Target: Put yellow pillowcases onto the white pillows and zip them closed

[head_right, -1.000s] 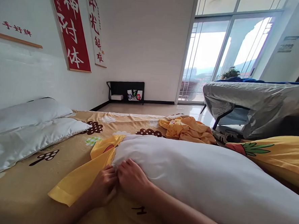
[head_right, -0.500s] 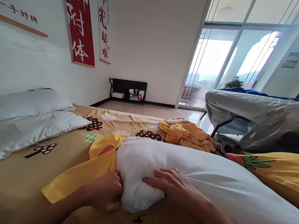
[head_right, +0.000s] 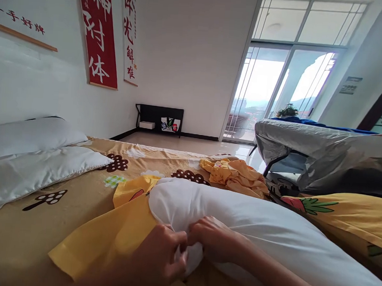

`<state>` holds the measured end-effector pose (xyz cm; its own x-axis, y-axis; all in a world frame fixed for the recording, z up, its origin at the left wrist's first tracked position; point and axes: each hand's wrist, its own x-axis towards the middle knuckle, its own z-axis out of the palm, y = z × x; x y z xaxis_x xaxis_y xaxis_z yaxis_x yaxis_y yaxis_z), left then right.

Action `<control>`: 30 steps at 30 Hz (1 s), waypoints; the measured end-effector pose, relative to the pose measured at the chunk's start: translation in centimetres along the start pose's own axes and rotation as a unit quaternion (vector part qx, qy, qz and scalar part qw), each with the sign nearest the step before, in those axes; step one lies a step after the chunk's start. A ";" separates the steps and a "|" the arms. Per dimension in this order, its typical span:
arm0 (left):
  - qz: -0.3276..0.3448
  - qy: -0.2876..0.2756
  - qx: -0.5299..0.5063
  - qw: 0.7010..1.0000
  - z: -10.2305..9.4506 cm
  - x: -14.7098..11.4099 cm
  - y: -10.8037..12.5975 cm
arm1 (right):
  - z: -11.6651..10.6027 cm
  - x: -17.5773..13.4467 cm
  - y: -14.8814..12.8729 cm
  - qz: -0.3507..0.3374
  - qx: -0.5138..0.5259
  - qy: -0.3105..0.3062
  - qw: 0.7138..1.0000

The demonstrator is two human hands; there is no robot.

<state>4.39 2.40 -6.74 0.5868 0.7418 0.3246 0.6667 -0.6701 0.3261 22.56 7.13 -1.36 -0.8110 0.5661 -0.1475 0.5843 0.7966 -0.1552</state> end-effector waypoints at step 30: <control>0.008 0.179 -0.059 0.982 1.2 -0.2 3.0 | 1.8 -0.5 -2.0 -0.001 -0.022 0.075 0.997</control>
<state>6.79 0.31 -6.90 0.3844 0.6888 0.6147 0.5879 -0.6960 0.4123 21.88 4.87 -2.73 -0.8097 0.5869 0.0006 0.5831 0.8046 -0.1119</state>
